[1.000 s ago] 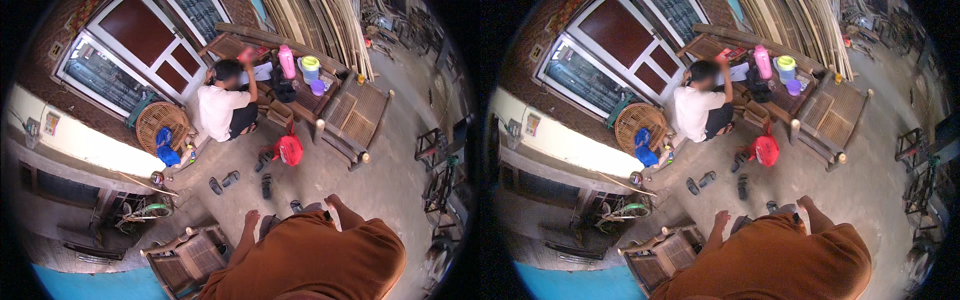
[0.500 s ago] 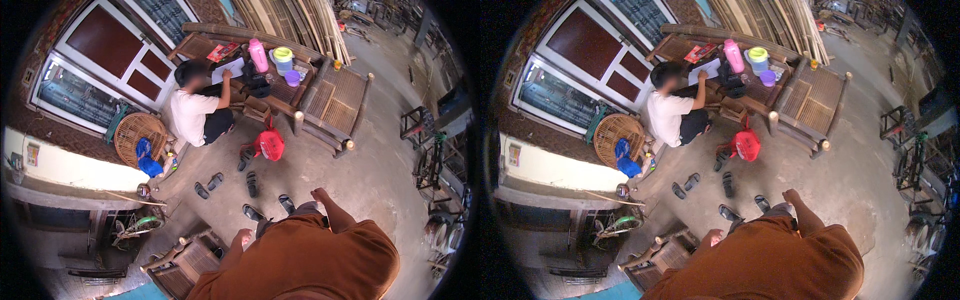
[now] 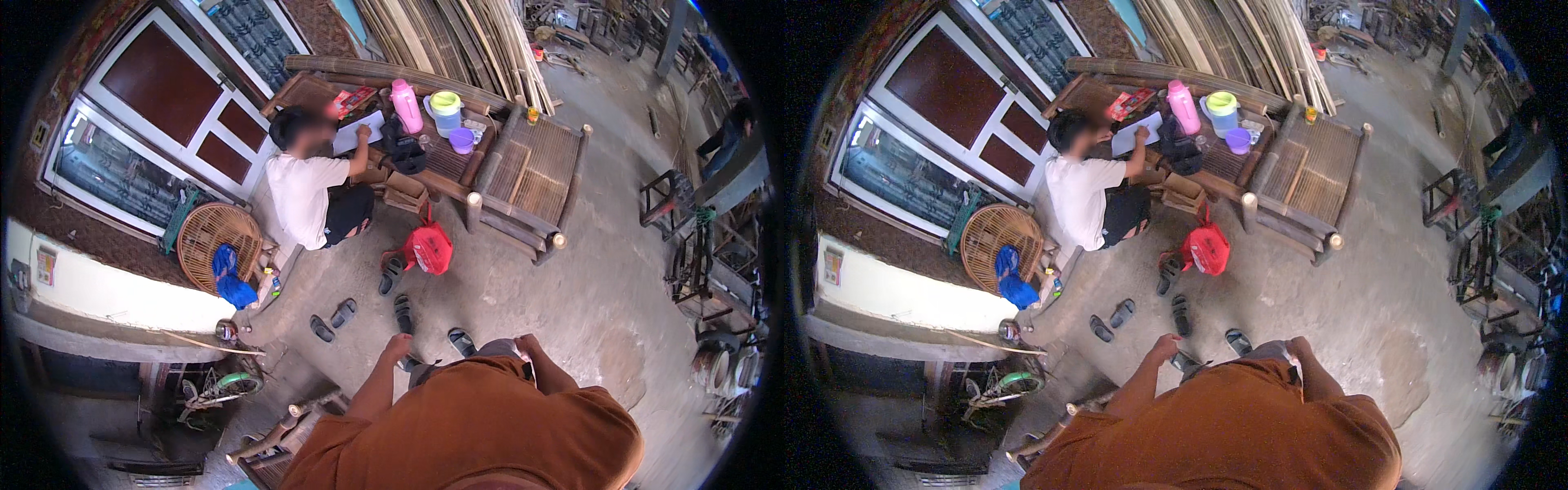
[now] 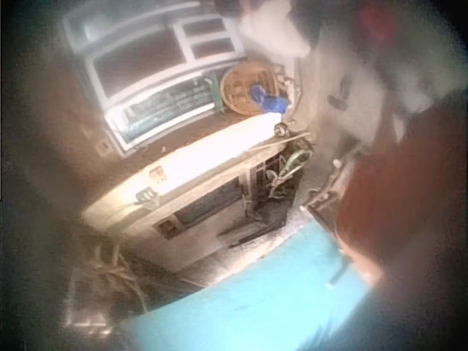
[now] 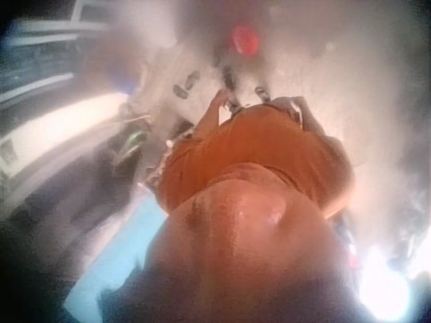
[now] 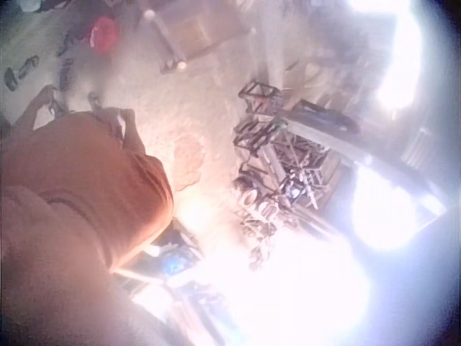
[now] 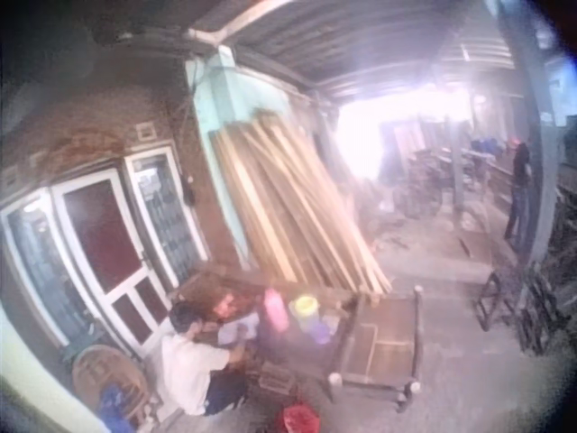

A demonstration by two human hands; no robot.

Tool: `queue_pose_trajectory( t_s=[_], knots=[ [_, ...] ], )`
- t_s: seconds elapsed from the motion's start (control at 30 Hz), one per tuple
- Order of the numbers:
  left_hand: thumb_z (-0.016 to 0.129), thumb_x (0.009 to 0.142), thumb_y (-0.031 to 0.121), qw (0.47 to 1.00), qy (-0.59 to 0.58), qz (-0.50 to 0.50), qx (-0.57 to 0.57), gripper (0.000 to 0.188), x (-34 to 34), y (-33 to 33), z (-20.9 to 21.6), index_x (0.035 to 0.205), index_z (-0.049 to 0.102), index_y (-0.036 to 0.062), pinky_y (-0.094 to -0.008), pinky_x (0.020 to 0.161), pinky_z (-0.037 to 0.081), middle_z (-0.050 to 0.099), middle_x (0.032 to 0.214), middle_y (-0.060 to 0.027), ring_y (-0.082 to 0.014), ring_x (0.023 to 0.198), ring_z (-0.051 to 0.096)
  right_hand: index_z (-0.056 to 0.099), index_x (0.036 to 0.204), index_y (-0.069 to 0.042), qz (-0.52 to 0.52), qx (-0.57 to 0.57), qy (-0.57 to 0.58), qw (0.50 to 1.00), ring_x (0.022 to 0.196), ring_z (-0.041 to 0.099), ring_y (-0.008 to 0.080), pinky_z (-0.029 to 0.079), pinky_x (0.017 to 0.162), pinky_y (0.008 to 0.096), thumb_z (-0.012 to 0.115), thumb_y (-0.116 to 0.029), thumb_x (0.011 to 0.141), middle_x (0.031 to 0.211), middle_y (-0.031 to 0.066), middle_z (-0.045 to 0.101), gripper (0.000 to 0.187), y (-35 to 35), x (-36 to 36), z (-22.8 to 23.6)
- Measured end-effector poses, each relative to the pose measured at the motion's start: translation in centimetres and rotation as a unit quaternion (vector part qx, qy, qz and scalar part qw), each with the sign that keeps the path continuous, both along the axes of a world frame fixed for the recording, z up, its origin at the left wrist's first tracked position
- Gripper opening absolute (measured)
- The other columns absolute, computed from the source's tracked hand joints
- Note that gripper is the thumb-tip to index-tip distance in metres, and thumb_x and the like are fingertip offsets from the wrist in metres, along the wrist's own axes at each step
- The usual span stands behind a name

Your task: The person cuts yellow ties from a stack of bamboo poles using a machete, then gathers the cut ties and other debris from the floor into a bundle. The person walks through a workshop and an outdoor area, carrying the debris and discarding it.

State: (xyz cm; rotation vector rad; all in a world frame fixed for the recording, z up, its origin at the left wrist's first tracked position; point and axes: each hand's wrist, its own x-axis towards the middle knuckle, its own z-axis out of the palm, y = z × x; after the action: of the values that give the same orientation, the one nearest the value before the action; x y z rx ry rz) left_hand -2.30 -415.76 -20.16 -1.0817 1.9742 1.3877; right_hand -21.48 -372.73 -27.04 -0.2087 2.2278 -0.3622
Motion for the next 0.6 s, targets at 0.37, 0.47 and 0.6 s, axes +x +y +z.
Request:
queue_pose_trajectory(
  t_s=[0.37,0.47,0.6],
  knots=[
    [0.062,0.074,0.010,0.997,0.019,-0.006,-0.070,0.032,6.3,2.2,-4.7,0.105,0.067,0.0074,-0.0356,0.076,0.051,0.069,0.094,-0.0139,-0.0249,0.088,0.065,0.071,0.097,-0.001,-0.004,-0.068,0.037,0.997,0.088,0.068,0.0326,0.051,0.081,0.0407,0.057,-0.038,0.085,0.090,0.0229,0.069,0.042,-3.1,-1.5,1.3],
    [0.064,0.074,0.007,0.996,-0.002,-0.017,-0.092,0.033,11.4,1.9,-8.8,0.107,0.066,0.0067,-0.0353,0.063,0.051,0.067,0.084,-0.0103,-0.0210,0.072,0.062,0.071,0.096,-0.001,-0.019,-0.108,0.052,0.993,0.088,0.067,0.0345,0.051,0.080,0.0422,0.056,-0.037,0.084,0.089,0.0230,0.069,0.041,-5.4,-2.5,3.1],
    [0.062,0.078,0.005,0.993,-0.030,0.109,-0.017,0.029,13.7,3.0,-9.8,0.106,0.065,0.0053,-0.0357,0.055,0.049,0.067,0.081,-0.0099,-0.0201,0.065,0.061,0.071,0.095,-0.001,-0.015,-0.094,0.043,0.995,0.089,0.067,0.0353,0.051,0.081,0.0430,0.055,-0.036,0.084,0.091,0.0232,0.069,0.041,-6.5,-3.1,5.9]
  ],
)
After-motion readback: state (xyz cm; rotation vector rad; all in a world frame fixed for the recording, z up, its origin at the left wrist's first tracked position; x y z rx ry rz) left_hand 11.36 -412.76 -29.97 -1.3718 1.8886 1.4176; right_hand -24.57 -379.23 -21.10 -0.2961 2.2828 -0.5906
